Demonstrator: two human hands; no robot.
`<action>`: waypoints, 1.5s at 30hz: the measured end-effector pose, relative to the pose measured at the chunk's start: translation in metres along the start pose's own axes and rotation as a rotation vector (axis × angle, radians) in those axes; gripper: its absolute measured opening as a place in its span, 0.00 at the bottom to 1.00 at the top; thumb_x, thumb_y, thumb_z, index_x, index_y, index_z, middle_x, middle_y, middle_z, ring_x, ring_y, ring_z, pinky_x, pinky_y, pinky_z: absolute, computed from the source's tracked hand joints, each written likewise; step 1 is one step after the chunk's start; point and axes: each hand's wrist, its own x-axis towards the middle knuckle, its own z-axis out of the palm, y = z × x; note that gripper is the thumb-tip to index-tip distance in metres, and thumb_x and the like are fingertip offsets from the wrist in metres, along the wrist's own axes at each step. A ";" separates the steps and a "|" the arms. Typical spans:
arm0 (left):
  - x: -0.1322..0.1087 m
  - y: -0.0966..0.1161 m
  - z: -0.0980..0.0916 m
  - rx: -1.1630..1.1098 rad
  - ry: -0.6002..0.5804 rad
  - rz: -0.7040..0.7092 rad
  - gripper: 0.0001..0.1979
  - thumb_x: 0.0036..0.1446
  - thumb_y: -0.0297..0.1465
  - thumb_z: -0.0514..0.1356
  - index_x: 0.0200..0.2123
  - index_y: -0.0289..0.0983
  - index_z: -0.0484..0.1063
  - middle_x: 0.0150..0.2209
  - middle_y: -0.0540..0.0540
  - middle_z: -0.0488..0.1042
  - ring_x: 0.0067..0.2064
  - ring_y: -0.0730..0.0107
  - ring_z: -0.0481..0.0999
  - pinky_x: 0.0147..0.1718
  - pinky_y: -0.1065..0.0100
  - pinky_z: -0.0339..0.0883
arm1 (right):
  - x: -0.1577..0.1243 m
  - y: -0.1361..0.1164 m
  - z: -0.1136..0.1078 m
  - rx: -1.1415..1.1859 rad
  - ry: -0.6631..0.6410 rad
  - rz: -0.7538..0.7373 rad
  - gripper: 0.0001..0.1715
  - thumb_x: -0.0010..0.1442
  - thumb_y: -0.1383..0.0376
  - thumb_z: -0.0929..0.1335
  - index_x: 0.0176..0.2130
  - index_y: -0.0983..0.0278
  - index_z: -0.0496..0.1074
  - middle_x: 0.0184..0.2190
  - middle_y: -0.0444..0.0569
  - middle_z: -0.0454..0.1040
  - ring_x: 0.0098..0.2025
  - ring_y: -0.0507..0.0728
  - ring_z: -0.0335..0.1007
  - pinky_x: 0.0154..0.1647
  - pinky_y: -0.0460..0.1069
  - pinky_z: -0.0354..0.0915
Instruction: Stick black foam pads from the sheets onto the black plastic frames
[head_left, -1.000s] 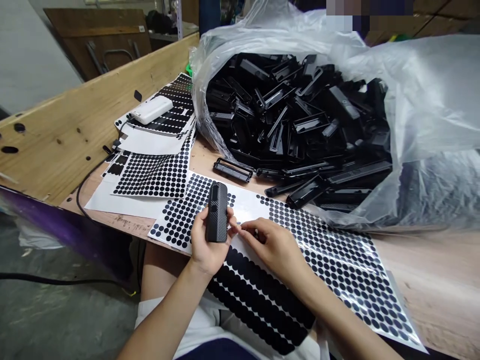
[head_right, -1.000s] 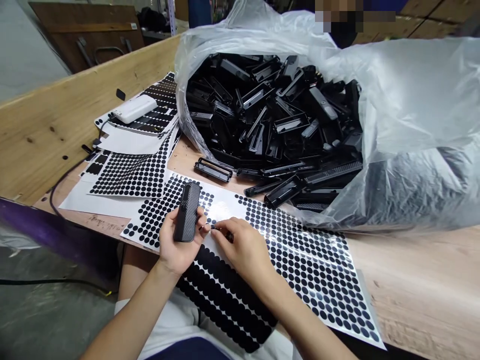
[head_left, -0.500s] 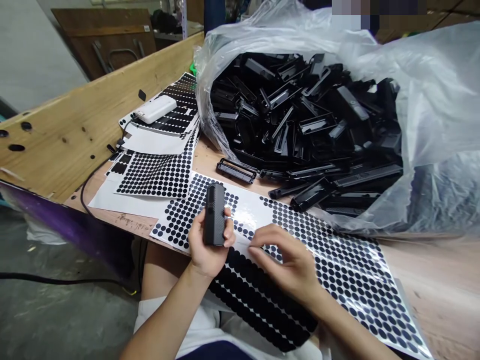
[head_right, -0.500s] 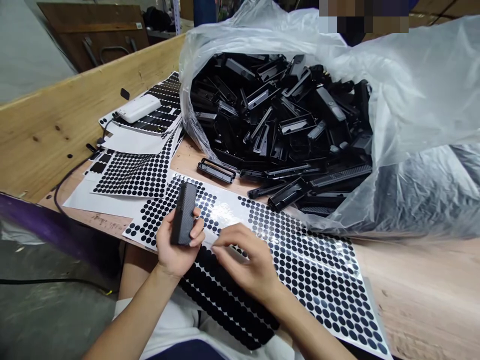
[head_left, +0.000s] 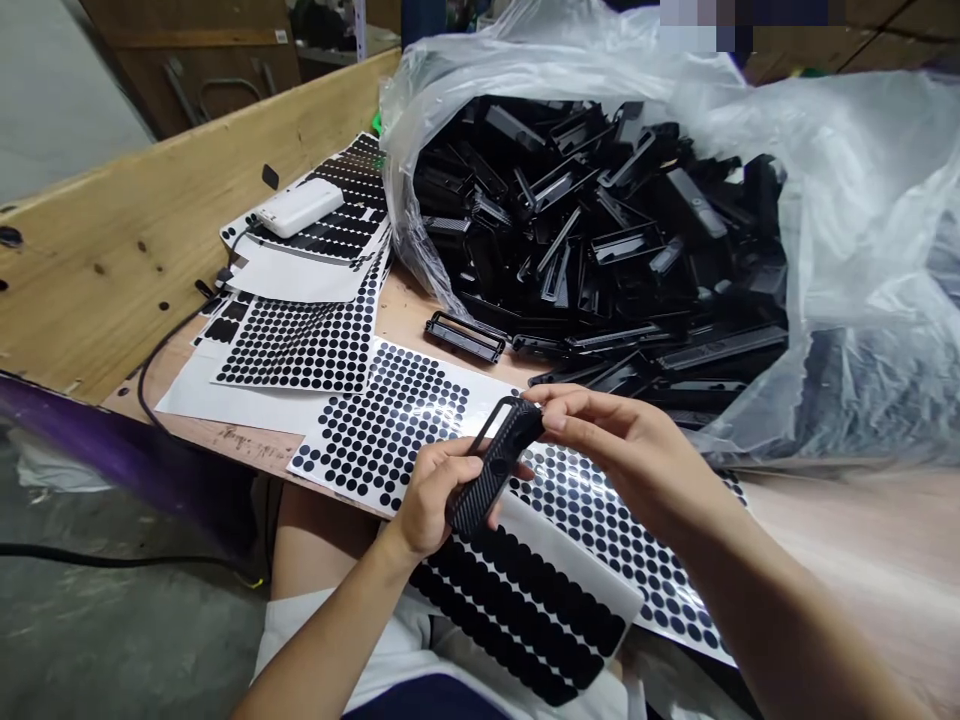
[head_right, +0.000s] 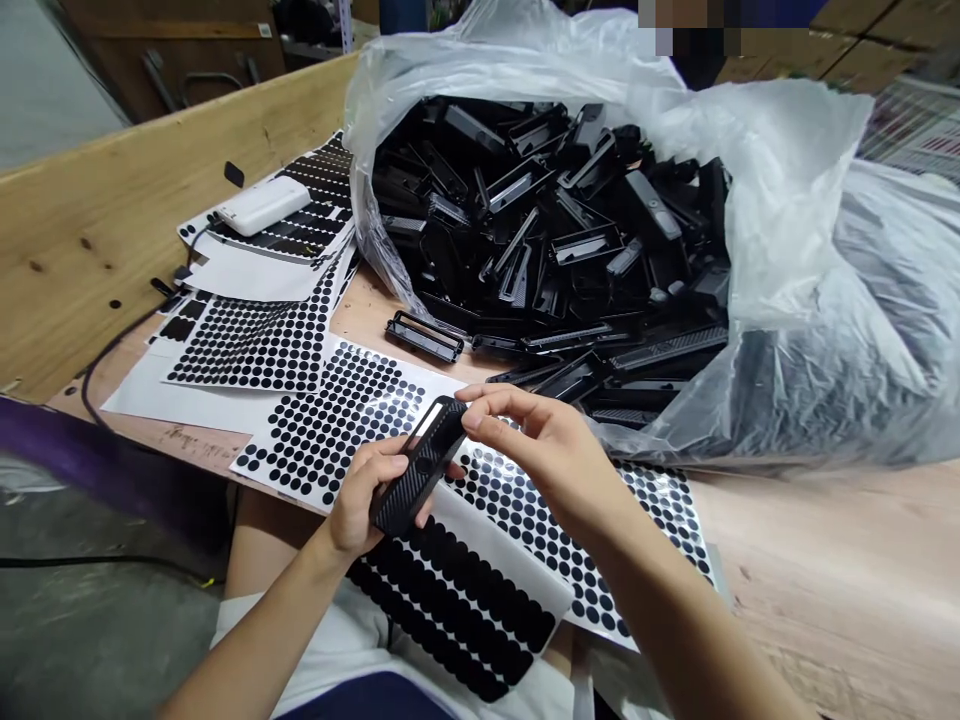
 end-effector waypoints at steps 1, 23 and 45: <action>0.000 0.000 0.000 0.001 0.002 -0.001 0.18 0.56 0.39 0.61 0.36 0.28 0.79 0.33 0.35 0.82 0.19 0.72 0.72 0.19 0.71 0.61 | 0.000 0.000 0.001 -0.001 -0.006 0.000 0.19 0.51 0.49 0.80 0.27 0.61 0.80 0.50 0.52 0.80 0.56 0.68 0.73 0.60 0.62 0.65; 0.000 -0.002 -0.001 -0.004 0.016 -0.001 0.18 0.55 0.40 0.62 0.36 0.28 0.80 0.33 0.35 0.82 0.19 0.72 0.71 0.18 0.71 0.62 | -0.001 -0.002 0.004 -0.177 0.028 -0.088 0.21 0.53 0.46 0.78 0.29 0.60 0.80 0.47 0.53 0.81 0.53 0.68 0.75 0.57 0.61 0.67; -0.001 -0.003 -0.002 -0.017 0.018 -0.001 0.18 0.57 0.40 0.61 0.38 0.29 0.80 0.35 0.36 0.82 0.19 0.73 0.72 0.19 0.72 0.61 | -0.003 -0.007 0.014 -0.539 0.099 -0.396 0.08 0.64 0.59 0.71 0.34 0.59 0.77 0.42 0.51 0.82 0.46 0.63 0.79 0.46 0.56 0.74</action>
